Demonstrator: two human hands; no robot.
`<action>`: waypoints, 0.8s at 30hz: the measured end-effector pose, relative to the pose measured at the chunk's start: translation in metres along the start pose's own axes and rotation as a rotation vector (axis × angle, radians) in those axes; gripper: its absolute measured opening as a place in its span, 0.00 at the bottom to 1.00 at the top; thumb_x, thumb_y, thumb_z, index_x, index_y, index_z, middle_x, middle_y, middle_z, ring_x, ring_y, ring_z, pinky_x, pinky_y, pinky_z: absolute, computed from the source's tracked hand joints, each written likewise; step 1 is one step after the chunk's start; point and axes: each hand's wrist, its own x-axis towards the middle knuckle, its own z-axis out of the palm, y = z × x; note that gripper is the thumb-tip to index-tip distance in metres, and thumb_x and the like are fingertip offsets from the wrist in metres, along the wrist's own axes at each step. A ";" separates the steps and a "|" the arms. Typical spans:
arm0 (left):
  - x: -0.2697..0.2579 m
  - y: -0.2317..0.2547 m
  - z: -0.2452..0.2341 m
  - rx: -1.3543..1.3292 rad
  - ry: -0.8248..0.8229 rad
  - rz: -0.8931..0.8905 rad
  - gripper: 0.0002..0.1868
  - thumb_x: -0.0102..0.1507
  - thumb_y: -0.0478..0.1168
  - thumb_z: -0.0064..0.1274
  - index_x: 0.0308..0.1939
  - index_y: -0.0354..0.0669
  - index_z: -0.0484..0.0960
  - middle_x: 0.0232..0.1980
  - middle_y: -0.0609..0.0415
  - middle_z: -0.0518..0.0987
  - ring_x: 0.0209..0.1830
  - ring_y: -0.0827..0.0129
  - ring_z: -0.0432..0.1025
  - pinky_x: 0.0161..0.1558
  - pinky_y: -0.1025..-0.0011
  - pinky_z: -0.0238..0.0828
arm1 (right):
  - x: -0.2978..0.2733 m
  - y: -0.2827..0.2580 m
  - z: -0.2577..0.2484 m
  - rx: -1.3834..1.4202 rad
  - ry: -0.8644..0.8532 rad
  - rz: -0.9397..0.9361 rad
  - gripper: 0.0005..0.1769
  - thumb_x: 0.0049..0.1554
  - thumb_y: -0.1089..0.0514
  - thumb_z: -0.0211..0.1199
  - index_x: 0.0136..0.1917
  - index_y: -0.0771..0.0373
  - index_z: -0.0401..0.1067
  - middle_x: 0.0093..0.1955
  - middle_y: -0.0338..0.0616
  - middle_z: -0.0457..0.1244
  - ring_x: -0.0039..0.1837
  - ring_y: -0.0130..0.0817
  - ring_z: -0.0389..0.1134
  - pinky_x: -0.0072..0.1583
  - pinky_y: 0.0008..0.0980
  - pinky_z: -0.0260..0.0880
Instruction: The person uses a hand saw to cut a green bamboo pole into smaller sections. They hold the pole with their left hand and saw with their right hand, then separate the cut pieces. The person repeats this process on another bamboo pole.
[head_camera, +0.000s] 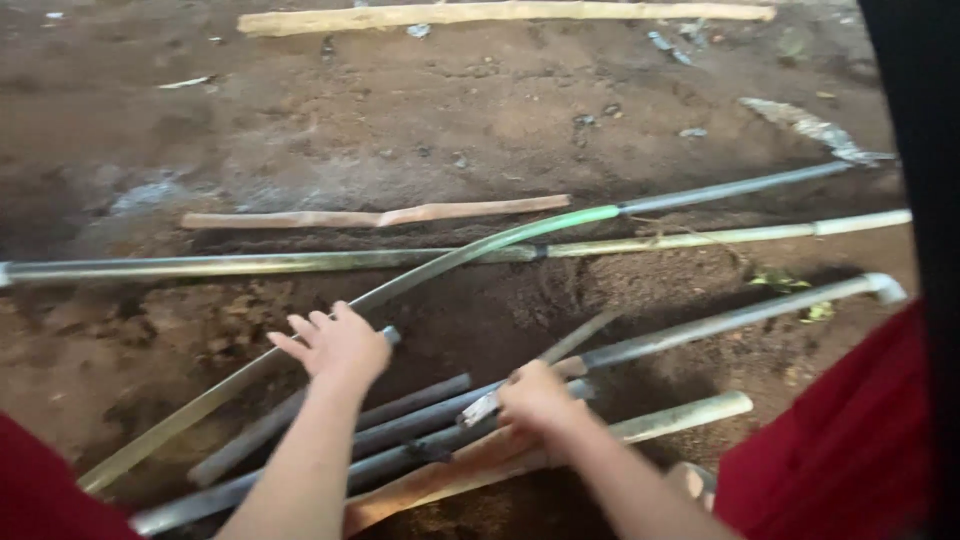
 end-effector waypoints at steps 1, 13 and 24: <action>0.013 -0.002 0.007 -0.008 -0.004 0.015 0.46 0.61 0.62 0.57 0.74 0.34 0.67 0.77 0.23 0.65 0.85 0.27 0.45 0.76 0.25 0.19 | -0.007 0.001 0.010 0.004 0.017 0.005 0.15 0.62 0.63 0.52 0.47 0.71 0.79 0.35 0.50 0.69 0.28 0.35 0.65 0.31 0.30 0.66; -0.005 0.015 -0.003 0.086 0.184 0.082 0.11 0.66 0.41 0.54 0.49 0.52 0.89 0.57 0.51 0.84 0.71 0.49 0.64 0.80 0.31 0.33 | -0.028 -0.006 0.026 -0.434 -0.003 -0.371 0.17 0.57 0.55 0.59 0.55 0.58 0.82 0.51 0.43 0.75 0.53 0.39 0.77 0.59 0.37 0.76; 0.006 -0.072 -0.070 -0.129 0.277 -0.017 0.21 0.57 0.42 0.71 0.50 0.76 0.87 0.54 0.63 0.80 0.71 0.53 0.66 0.79 0.33 0.23 | 0.053 0.002 0.046 -0.392 0.331 -0.118 0.52 0.58 0.45 0.70 0.83 0.70 0.48 0.72 0.70 0.61 0.71 0.69 0.69 0.65 0.70 0.71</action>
